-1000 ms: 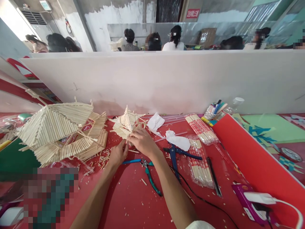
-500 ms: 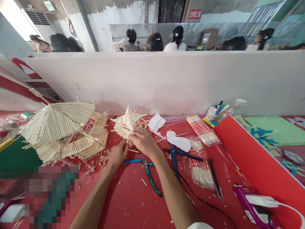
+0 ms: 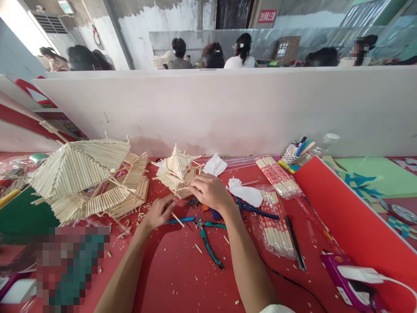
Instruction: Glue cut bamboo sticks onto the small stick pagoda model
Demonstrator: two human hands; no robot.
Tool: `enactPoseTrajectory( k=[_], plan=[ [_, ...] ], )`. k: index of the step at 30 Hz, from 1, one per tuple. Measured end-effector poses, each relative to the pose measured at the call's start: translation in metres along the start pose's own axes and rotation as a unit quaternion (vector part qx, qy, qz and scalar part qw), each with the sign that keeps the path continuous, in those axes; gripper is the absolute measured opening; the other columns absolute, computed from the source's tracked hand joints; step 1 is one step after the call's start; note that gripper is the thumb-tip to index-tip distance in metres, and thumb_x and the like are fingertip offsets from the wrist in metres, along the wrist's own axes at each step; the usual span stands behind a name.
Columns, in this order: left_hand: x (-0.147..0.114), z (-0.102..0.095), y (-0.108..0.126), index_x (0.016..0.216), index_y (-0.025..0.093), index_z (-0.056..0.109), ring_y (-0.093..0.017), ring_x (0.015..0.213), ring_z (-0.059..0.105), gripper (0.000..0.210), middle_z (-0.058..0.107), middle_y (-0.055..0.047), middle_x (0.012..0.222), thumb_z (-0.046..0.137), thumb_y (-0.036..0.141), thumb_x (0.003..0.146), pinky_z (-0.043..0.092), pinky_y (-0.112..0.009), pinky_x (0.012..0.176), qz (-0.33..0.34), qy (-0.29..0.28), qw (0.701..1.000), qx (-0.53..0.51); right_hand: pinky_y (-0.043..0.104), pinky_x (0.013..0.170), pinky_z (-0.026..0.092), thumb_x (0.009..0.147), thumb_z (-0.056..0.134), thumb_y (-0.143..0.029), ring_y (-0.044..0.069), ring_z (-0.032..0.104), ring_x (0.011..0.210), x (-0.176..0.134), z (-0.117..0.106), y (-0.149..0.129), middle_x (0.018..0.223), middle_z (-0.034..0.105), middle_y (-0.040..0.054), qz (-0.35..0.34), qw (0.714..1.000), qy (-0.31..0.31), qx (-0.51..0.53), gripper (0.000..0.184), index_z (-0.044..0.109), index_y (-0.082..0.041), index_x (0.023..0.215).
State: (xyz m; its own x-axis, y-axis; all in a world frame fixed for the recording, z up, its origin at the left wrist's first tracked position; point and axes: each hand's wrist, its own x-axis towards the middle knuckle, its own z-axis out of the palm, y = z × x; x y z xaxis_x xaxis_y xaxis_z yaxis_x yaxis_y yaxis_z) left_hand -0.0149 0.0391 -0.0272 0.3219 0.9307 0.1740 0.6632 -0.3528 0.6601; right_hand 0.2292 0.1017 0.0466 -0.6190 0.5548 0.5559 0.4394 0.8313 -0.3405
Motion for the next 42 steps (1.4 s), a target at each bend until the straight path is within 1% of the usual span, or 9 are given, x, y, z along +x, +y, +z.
enactPoseTrajectory(
  k=[4, 10, 15, 21, 30, 33, 36, 39, 42],
  plan=[
    [-0.001, -0.003, -0.002, 0.066, 0.019, 0.048, -0.012, 0.054, 0.038, 0.044, 0.044, 0.004, 0.059, 0.041, 0.043, 0.102, 0.026, -0.027, 0.058, 0.057, -0.038, 0.997, -0.048, 0.032, 0.077, 0.046, 0.103, 0.05, -0.02, 0.018, 0.06, 0.083, -0.002, -0.006, -0.001, 0.086, 0.068, 0.005, 0.03, 0.999, 0.002, 0.022, 0.016, 0.063, -0.021, 0.093],
    [-0.001, -0.007, 0.005, 0.06, 0.018, 0.045, -0.011, 0.055, 0.036, 0.05, 0.042, 0.003, 0.058, 0.047, 0.049, 0.1, 0.027, -0.027, 0.057, 0.093, -0.024, 0.987, -0.13, 0.029, 0.072, 0.044, 0.1, 0.057, -0.02, 0.017, 0.059, 0.078, -0.003, -0.013, -0.004, 0.084, 0.066, 0.0027, 0.063, 0.997, -0.007, 0.04, 0.011, 0.059, -0.022, 0.089],
    [-0.003, -0.006, 0.008, 0.063, 0.019, 0.047, -0.012, 0.057, 0.04, 0.049, 0.043, 0.003, 0.059, 0.047, 0.053, 0.098, 0.03, -0.027, 0.057, 0.08, 0.08, 0.98, -0.164, 0.028, 0.071, 0.042, 0.094, 0.068, -0.018, 0.015, 0.058, 0.075, -0.003, -0.018, -0.006, 0.08, 0.066, 0.0007, 0.051, 0.993, -0.07, 0.082, 0.016, 0.062, -0.021, 0.079],
    [-0.004, 0.004, 0.002, 0.07, 0.02, 0.051, -0.013, 0.056, 0.044, 0.047, 0.048, 0.002, 0.06, 0.045, 0.056, 0.098, 0.035, -0.026, 0.055, 0.046, 0.224, 0.962, -0.147, 0.028, 0.071, 0.038, 0.092, 0.067, -0.015, 0.014, 0.058, 0.073, -0.002, -0.027, -0.012, 0.079, 0.069, -0.0018, 0.103, 0.973, -0.185, 0.096, 0.015, 0.066, -0.022, 0.079],
    [-0.003, 0.012, -0.004, 0.084, 0.019, 0.059, -0.012, 0.06, 0.051, 0.04, 0.058, 0.0, 0.071, 0.045, 0.053, 0.101, 0.043, -0.025, 0.057, -0.015, 0.382, 0.921, -0.08, 0.028, 0.063, 0.031, 0.093, 0.061, -0.014, 0.014, 0.053, 0.065, -0.001, -0.034, -0.022, 0.07, 0.064, -0.0024, 0.113, 0.959, -0.243, 0.095, 0.019, 0.061, -0.022, 0.075],
    [-0.001, 0.013, -0.005, 0.089, 0.019, 0.061, -0.013, 0.066, 0.057, 0.035, 0.062, -0.002, 0.077, 0.048, 0.049, 0.101, 0.046, -0.025, 0.061, -0.015, 0.401, 0.913, -0.077, 0.029, 0.061, 0.028, 0.097, 0.057, -0.018, 0.013, 0.049, 0.062, -0.002, -0.038, -0.021, 0.065, 0.061, -0.0021, 0.109, 0.962, -0.237, 0.081, 0.03, 0.055, -0.021, 0.067],
    [-0.001, 0.014, -0.004, 0.094, 0.019, 0.062, -0.013, 0.069, 0.06, 0.028, 0.064, -0.002, 0.08, 0.051, 0.044, 0.1, 0.047, -0.025, 0.063, -0.008, 0.397, 0.915, -0.078, 0.029, 0.059, 0.027, 0.1, 0.057, -0.03, 0.012, 0.043, 0.056, -0.004, -0.042, -0.019, 0.057, 0.054, -0.003, 0.127, 0.963, -0.231, 0.058, 0.042, 0.049, -0.02, 0.06],
    [0.0, 0.015, -0.002, 0.095, 0.018, 0.061, -0.013, 0.067, 0.061, 0.027, 0.065, -0.002, 0.079, 0.052, 0.043, 0.1, 0.047, -0.024, 0.061, -0.007, 0.392, 0.916, -0.084, 0.028, 0.056, 0.026, 0.093, 0.07, -0.034, 0.012, 0.041, 0.055, -0.006, -0.045, -0.016, 0.058, 0.053, -0.0046, 0.15, 0.965, -0.21, 0.042, 0.04, 0.048, -0.021, 0.061],
    [0.001, 0.015, -0.001, 0.094, 0.018, 0.061, -0.013, 0.064, 0.06, 0.032, 0.065, -0.002, 0.077, 0.052, 0.048, 0.099, 0.047, -0.024, 0.058, -0.018, 0.395, 0.915, -0.079, 0.027, 0.056, 0.028, 0.087, 0.076, -0.025, 0.011, 0.044, 0.058, -0.007, -0.045, -0.013, 0.064, 0.058, -0.0046, 0.152, 0.969, -0.189, 0.037, 0.033, 0.051, -0.021, 0.066]
  ],
)
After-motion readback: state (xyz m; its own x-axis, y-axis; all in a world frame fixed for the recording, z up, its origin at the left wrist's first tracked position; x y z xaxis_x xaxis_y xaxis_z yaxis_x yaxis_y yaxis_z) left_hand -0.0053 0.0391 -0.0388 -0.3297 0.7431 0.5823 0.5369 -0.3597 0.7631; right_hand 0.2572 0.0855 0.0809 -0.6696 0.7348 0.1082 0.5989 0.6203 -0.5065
